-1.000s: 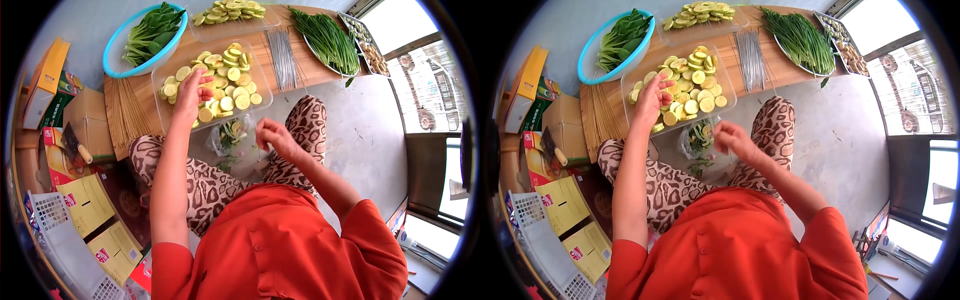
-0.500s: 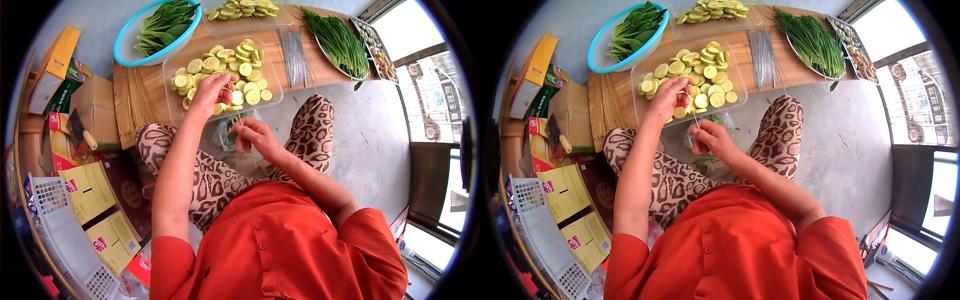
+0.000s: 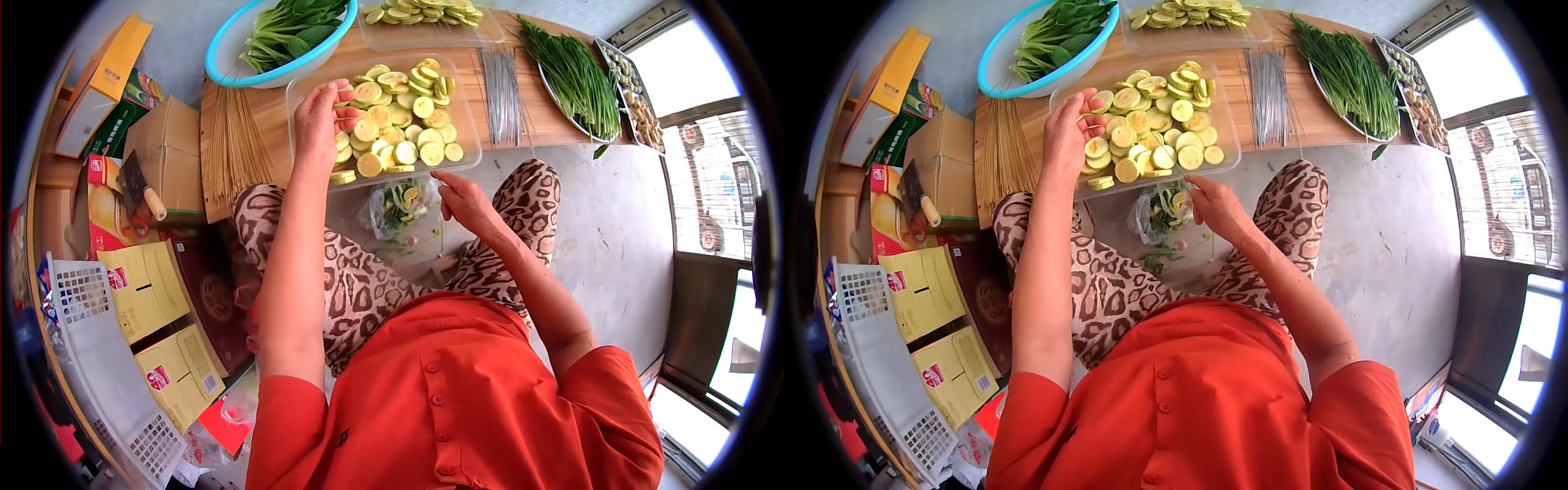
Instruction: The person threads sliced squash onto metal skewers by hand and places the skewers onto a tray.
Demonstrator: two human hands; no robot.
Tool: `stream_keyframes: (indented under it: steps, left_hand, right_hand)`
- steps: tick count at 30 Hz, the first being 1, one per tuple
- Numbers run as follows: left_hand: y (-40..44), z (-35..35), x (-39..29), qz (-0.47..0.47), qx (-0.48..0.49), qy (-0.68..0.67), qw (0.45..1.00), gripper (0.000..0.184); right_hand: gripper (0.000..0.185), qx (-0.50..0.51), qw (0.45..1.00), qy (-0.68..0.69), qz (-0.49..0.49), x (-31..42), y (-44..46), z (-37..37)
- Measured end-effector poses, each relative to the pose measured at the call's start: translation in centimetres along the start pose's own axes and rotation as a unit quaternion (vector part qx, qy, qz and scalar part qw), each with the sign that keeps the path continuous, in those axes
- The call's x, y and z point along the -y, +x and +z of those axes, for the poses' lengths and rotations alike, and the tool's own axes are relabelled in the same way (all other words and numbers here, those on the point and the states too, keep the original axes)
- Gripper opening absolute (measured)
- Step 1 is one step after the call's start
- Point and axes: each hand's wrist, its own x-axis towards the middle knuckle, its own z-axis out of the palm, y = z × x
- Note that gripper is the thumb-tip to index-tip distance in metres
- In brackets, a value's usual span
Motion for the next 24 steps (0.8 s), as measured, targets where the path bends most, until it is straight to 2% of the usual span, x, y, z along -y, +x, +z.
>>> stream_keyframes:
  steps: [7,11,16,24]
  left_hand:
    - [0.3,-0.7,-0.7,0.017,-0.058,-0.029,0.998,0.029]
    - [0.1,-0.5,-0.8,0.011,-0.050,-0.040,0.998,0.028]
    - [0.2,-0.8,-0.8,0.017,-0.047,-0.044,0.998,0.028]
    - [0.1,-0.8,-1.1,0.022,-0.045,-0.056,0.997,0.027]
  right_hand:
    - [0.037,-0.024,1.000,0.012,-0.011,0.5,0.9,-0.7]
    - [0.036,-0.043,0.998,0.039,-0.013,0.2,3.4,-1.7]
    - [0.039,-0.010,0.993,0.117,0.012,0.9,4.9,-1.6]
    - [0.039,-0.013,0.988,0.152,0.024,0.3,6.4,-1.8]
